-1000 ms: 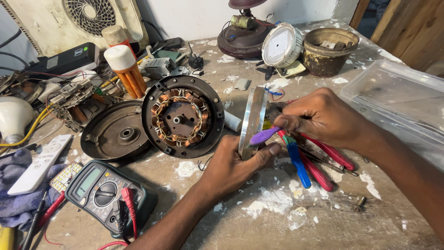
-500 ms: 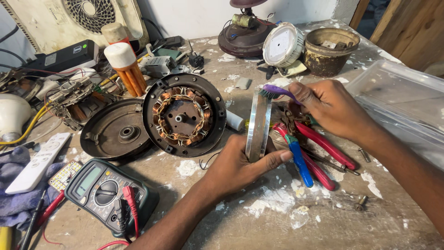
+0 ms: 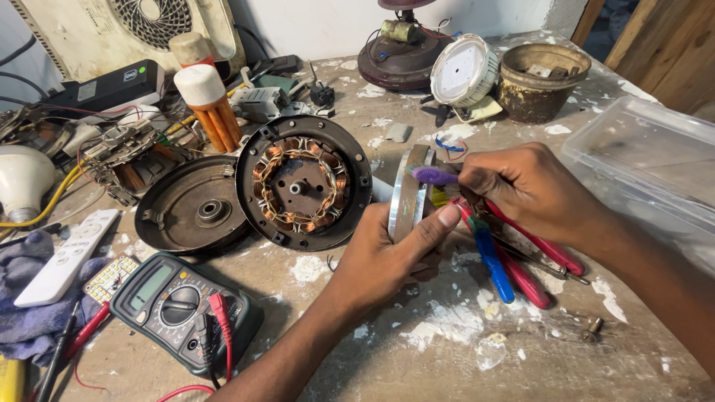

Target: The person cleans disassembled ceiling fan motor parts on a cluttered workbench. They brush the copper stator winding with a toothbrush, then hold and brush a metal rotor ring from several angles, and finally brush the inside of the fan cover housing.

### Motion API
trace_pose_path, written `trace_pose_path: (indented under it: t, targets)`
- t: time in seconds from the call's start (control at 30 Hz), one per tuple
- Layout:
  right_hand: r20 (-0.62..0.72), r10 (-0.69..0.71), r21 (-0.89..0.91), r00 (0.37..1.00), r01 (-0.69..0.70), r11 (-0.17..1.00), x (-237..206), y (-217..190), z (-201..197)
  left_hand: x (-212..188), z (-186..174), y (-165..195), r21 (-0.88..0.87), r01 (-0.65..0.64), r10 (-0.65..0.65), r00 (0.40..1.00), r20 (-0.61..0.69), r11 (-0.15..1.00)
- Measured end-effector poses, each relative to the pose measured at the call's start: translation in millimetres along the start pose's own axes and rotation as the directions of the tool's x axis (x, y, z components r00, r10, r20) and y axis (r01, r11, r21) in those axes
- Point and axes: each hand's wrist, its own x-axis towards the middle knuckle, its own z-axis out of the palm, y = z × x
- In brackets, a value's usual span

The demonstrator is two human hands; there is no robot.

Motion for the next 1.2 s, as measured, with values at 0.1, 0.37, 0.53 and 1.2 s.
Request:
trace_pose_path:
  t: [0.1, 0.37, 0.53, 1.2]
  targets:
    - [0.028, 0.167, -0.050, 0.985, -0.166, 0.985, 0, 4, 0, -2, -3, -6, 0.181, -0.048, 0.044, 0.999, 0.024, 0.982]
    - [-0.073, 0.362, -0.203, 0.929, -0.369, 0.907, -2, 25, -4, 3, -11, -23, 0.543, -0.122, 0.103, 0.993, 0.064, 0.831]
    - [0.077, 0.278, -0.234, 0.957, -0.254, 0.938, -5, 15, -2, 5, -11, -25, 0.526, -0.219, 0.172, 0.975, 0.138, 0.822]
    - [-0.081, -0.140, -0.645, 0.987, 0.055, 0.762, -2, -2, -13, 10, -8, -11, 0.655, -0.054, -0.030, 0.993, 0.116, 0.754]
